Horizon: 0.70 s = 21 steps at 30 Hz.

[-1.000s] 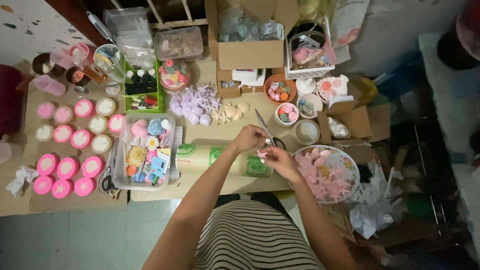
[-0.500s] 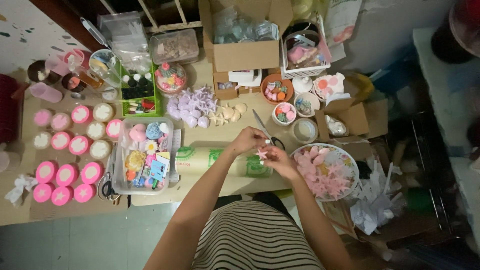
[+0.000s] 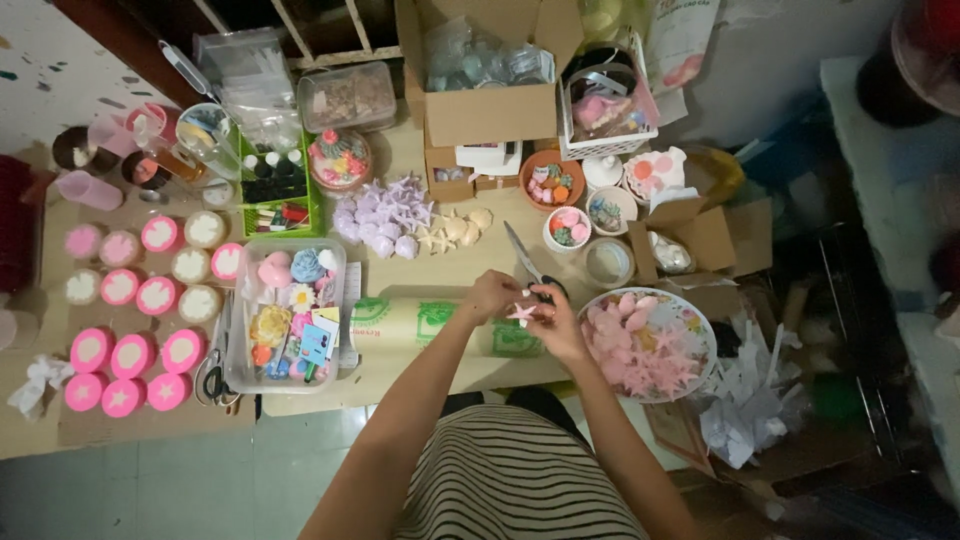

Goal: The person is preparing and assembling small decorative candles or scented wax products, including attaching wicks and ribbons.

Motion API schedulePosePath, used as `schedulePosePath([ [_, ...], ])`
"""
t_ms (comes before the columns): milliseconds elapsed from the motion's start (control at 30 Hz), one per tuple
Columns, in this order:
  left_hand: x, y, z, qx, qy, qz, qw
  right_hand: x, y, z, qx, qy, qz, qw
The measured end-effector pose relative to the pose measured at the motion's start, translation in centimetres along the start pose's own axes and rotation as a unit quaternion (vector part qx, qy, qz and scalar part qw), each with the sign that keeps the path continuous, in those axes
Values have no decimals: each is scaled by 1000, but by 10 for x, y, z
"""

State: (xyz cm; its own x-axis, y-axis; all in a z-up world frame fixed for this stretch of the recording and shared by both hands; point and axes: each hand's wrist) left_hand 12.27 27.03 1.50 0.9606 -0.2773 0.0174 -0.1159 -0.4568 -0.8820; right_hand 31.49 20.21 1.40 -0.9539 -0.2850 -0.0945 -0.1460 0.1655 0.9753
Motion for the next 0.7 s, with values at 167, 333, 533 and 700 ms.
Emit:
schedulePosePath([
  [167,-1,28,9,-67,37,-139,987,3,6,0,-3,37,-40,999],
  [333,-5,48,17,-99,63,-249,961,3,-28,7,38,37,20,998],
  [533,-9,20,-6,-74,75,-234,967,0,-19,3,77,31,16,996],
  [700,-11,4,-42,26,141,-213,966,-2,-35,5,63,20,34,997],
])
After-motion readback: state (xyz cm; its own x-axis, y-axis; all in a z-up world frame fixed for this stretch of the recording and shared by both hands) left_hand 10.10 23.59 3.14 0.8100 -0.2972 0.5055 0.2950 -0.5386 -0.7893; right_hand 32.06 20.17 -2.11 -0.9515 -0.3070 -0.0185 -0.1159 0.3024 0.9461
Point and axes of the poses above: each hand's wrist, its own z-axis towards the middle knuckle, its own x-axis out of the palm, y = z × x, and after that the axes turned 11 degrees about -z, right-handed
